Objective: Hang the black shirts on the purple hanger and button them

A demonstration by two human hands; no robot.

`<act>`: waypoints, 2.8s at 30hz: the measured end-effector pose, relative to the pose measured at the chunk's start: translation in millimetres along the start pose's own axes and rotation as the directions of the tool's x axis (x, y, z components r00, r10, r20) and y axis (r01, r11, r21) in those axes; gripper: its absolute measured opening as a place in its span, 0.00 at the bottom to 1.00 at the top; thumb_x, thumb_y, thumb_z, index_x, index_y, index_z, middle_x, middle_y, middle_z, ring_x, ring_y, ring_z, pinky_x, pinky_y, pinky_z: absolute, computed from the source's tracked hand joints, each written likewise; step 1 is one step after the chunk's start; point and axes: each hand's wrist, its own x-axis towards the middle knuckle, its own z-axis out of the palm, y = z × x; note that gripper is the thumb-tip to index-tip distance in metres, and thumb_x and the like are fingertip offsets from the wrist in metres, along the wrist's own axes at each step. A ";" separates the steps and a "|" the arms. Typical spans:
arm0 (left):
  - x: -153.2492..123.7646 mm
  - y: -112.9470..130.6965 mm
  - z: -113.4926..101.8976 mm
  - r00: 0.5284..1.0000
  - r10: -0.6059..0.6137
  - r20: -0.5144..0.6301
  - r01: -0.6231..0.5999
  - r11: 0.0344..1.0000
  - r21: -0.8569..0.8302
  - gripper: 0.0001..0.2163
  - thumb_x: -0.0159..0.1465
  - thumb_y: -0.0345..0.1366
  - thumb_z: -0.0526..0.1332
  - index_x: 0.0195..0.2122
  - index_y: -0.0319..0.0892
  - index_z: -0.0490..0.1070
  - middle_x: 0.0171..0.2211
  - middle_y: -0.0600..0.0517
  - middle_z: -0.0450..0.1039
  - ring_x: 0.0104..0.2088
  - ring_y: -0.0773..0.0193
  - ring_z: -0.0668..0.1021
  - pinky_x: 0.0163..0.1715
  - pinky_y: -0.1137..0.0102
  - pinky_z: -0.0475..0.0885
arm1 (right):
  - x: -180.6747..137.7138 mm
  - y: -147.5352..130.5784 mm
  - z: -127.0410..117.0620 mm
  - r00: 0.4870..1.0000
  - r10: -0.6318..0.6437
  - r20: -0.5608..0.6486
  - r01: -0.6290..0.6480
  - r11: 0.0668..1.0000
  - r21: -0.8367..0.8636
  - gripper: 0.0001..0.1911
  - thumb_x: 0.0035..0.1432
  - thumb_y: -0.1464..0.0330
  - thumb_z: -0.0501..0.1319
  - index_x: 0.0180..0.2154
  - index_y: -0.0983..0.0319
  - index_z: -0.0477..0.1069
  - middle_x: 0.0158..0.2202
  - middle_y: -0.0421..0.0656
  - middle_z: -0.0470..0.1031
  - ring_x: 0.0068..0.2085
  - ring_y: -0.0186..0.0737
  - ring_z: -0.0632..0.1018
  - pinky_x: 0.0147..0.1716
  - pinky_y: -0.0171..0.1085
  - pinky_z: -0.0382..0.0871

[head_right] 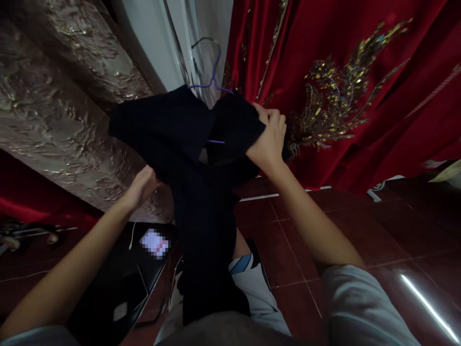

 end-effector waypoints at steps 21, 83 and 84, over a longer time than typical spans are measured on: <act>-78.6 -13.3 102.2 0.775 -0.212 -0.595 -0.009 0.938 -0.347 0.21 0.56 0.35 0.72 0.51 0.42 0.75 0.51 0.44 0.79 0.55 0.50 0.79 0.57 0.56 0.76 | -124.8 -92.2 80.4 0.948 0.313 0.062 -0.272 0.689 0.672 0.21 0.52 0.69 0.60 0.49 0.60 0.61 0.46 0.48 0.66 0.45 0.43 0.70 0.44 0.42 0.69; -112.5 -64.1 147.3 0.894 0.396 -0.211 -0.285 0.864 0.416 0.08 0.70 0.29 0.60 0.44 0.41 0.79 0.34 0.51 0.72 0.35 0.66 0.75 0.37 0.72 0.72 | -198.8 -96.3 26.5 0.778 0.137 0.614 -0.607 0.417 0.676 0.11 0.67 0.62 0.58 0.33 0.60 0.68 0.24 0.35 0.64 0.25 0.32 0.67 0.26 0.34 0.58; -111.7 -65.5 147.6 0.892 0.393 -0.222 -0.276 0.864 0.421 0.07 0.70 0.28 0.61 0.43 0.41 0.79 0.34 0.51 0.72 0.35 0.66 0.75 0.37 0.72 0.71 | -198.4 -96.4 26.4 0.764 0.154 0.627 -0.631 0.381 0.675 0.11 0.67 0.62 0.59 0.33 0.60 0.70 0.23 0.36 0.66 0.25 0.33 0.69 0.26 0.34 0.59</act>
